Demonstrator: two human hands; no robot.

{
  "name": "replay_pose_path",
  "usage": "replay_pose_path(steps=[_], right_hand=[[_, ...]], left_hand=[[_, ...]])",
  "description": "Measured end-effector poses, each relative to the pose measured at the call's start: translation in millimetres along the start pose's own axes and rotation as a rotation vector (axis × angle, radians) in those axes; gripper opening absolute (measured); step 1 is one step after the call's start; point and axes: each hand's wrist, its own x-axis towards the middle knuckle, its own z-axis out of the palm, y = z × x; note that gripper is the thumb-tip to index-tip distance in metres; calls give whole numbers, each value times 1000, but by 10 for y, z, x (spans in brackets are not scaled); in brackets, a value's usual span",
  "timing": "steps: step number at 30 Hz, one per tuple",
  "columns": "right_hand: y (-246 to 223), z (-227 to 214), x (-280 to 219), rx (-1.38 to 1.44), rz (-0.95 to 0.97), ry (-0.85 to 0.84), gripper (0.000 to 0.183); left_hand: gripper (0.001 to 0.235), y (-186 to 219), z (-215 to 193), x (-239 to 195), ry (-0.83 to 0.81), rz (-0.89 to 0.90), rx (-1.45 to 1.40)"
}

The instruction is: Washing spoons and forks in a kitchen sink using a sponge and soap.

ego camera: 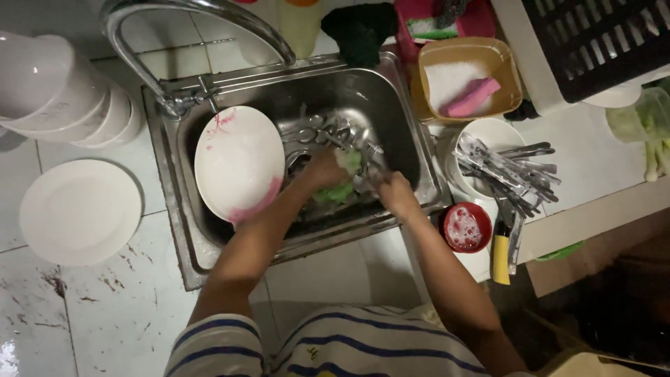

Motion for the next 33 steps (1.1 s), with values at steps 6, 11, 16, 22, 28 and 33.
replay_pose_path(steps=[6,11,16,22,28,33], right_hand=[[-222,195,104,842,193,14,52],[-555,-12,-226,1147,252,18,44],[-690,-138,-365,1147,218,21,50],[-518,-21,-304,758,-9,47,31],[-209,361,117,337,-107,144,35],[-511,367,-216,57,-58,177,35]], left_hand=[[26,857,-735,-631,-82,282,-262],[75,1050,-834,-485,-92,149,52],[83,1216,-903,-561,10,214,187],[49,1374,-1319,-634,509,353,-580],[45,1418,-988,-528,728,362,-218],[79,170,-289,743,788,-208,-853]])
